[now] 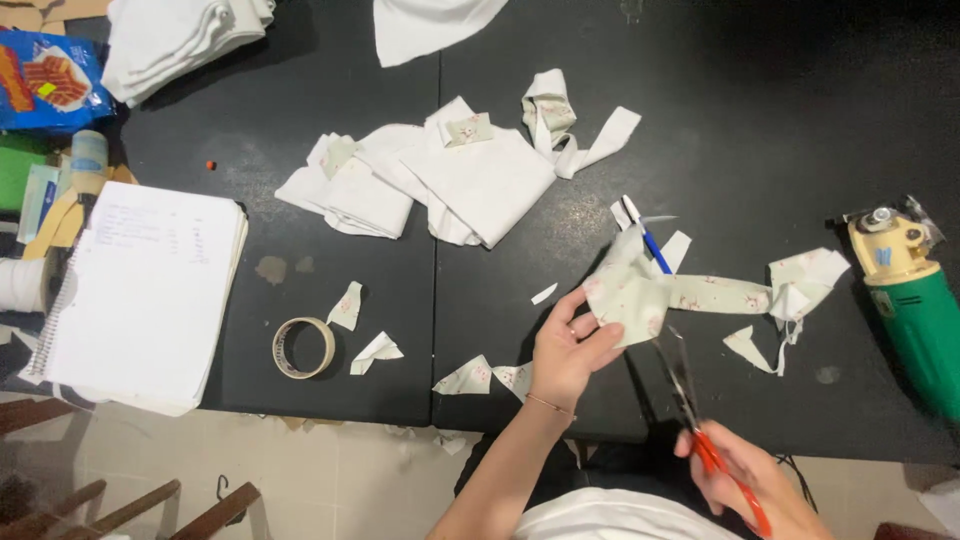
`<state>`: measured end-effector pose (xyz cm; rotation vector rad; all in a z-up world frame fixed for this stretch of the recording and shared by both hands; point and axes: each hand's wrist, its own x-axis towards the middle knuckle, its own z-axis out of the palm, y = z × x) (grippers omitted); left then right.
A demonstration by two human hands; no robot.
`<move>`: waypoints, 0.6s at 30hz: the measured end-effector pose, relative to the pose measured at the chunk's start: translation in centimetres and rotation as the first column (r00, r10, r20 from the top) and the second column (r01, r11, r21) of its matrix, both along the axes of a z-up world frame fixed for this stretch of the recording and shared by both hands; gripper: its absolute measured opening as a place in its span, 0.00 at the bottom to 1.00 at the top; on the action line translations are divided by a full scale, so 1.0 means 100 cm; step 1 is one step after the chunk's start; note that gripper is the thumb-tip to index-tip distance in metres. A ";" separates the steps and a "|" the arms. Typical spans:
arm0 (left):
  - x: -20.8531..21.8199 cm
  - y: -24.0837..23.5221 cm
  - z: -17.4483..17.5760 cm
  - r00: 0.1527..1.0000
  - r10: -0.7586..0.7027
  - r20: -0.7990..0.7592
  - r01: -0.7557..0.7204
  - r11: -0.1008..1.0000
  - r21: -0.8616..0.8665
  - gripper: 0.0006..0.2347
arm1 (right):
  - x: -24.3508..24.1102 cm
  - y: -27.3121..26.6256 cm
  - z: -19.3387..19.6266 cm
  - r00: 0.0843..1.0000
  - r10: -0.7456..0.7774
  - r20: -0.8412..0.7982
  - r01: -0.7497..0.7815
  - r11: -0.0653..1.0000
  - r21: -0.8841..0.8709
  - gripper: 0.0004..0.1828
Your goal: Trimming small pieces of patterned fabric using scissors on a work table.
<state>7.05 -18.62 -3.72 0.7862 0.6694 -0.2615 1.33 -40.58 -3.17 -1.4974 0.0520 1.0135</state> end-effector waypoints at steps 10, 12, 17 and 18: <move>-0.018 0.011 -0.027 0.968 -0.054 -0.247 0.089 0.987 0.132 0.26 | 0.004 0.035 -0.018 0.968 -0.023 -0.249 -0.071 0.930 -0.360 0.07; -0.018 0.012 -0.021 0.970 -0.057 -0.237 0.085 0.990 0.110 0.23 | 0.004 0.039 -0.019 0.986 0.005 -0.168 -0.062 0.940 -0.336 0.06; -0.016 0.018 0.004 0.960 -0.065 -0.274 0.101 0.988 0.117 0.24 | 0.020 0.069 0.015 0.983 0.019 -0.182 -0.117 0.828 -0.548 0.07; -0.017 0.018 0.003 0.959 -0.064 -0.275 0.099 0.988 0.117 0.24 | 0.020 0.070 0.014 0.983 0.020 -0.183 -0.119 0.828 -0.548 0.07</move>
